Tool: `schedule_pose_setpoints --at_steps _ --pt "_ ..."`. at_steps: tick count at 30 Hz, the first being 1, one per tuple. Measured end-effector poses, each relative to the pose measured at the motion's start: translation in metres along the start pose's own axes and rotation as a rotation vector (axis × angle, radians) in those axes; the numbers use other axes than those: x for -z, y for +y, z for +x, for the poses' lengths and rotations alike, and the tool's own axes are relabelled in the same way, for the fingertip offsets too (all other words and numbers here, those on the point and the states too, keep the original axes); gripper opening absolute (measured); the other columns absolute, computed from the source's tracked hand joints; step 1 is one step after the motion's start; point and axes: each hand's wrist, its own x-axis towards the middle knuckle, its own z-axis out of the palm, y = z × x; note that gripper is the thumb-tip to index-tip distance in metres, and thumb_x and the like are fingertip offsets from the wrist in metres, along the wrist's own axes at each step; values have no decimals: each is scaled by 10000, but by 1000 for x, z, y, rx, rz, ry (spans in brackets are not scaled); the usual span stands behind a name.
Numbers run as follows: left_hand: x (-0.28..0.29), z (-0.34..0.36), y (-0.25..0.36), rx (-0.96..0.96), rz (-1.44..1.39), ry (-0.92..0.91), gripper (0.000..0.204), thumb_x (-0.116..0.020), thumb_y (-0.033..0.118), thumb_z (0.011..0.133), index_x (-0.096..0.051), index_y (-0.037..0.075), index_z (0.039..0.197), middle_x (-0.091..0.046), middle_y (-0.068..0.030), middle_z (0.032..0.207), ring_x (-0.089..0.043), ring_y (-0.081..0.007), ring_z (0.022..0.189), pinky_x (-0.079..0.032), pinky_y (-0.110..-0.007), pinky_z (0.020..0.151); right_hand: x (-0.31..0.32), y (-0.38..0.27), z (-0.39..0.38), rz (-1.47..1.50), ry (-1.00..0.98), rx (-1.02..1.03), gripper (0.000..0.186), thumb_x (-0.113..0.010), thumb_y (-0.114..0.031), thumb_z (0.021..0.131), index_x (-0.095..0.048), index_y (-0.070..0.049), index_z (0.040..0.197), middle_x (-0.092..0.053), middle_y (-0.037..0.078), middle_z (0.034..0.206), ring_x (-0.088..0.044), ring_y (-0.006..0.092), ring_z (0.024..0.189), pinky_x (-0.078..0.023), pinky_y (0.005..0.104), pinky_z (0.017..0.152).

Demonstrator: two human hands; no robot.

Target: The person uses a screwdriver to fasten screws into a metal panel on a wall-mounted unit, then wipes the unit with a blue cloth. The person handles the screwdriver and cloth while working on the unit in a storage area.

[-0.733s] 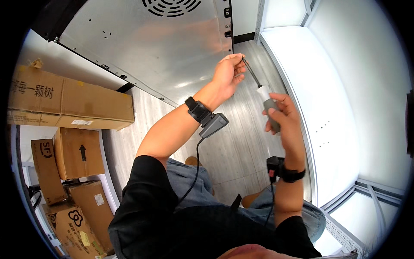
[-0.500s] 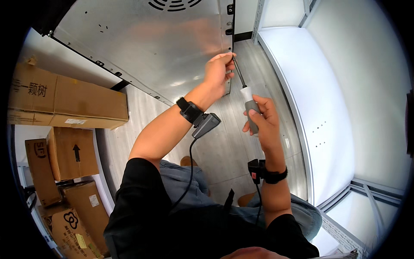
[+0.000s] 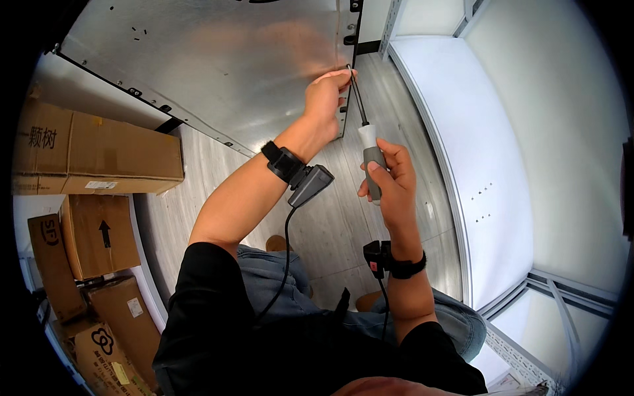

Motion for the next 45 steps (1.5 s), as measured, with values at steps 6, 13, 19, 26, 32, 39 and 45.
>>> schedule_pose_setpoints --at_steps 6,13,19,26,32,39,45 --pt "2 0 2 7 14 -3 130 -552 238 893 -651 178 952 -662 48 957 -500 -64 895 -309 -278 845 -3 -3 1 3 -3 -18 363 -515 -52 898 -424 9 1244 -569 98 945 -565 104 573 -412 232 482" --pt "-1 -5 10 22 25 -3 129 -561 235 890 -670 170 916 -642 70 901 -481 -49 837 -312 -264 801 -11 -3 3 12 -5 -27 377 -520 -75 908 -408 3 1260 -571 93 951 -571 103 611 -426 232 493" --pt "1 -6 14 26 44 -39 136 -548 216 908 -667 163 944 -650 57 935 -495 -54 860 -317 -267 805 -17 -3 3 106 58 -115 403 -538 -89 894 -423 -24 1274 -579 105 956 -586 120 731 -445 224 479" --pt "1 -4 13 37 64 -30 152 -534 207 920 -667 155 974 -658 45 966 -514 -69 898 -323 -270 812 -14 5 1 -45 104 -15 472 -611 -87 851 -404 -17 1269 -517 106 992 -592 126 798 -463 216 475" --pt "2 -2 13 44 60 -38 163 -540 212 917 -679 153 978 -657 45 971 -512 -69 902 -319 -266 814 -15 -4 3 207 176 -106 372 -548 -95 902 -401 17 1225 -543 81 940 -614 151 733 -443 236 448" --pt "2 1 12 66 39 -34 168 -540 208 914 -683 145 976 -656 41 973 -507 -68 894 -321 -262 808 -12 -1 5 197 148 -208 336 -534 -142 926 -415 15 1198 -549 72 934 -626 158 708 -418 230 434" --pt "0 -3 16 77 24 -54 187 -508 196 920 -661 127 1002 -663 25 986 -512 -70 858 -340 -252 773 -11 0 5 213 186 -185 336 -538 -213 938 -443 7 1174 -586 97 929 -623 155 722 -420 228 444"
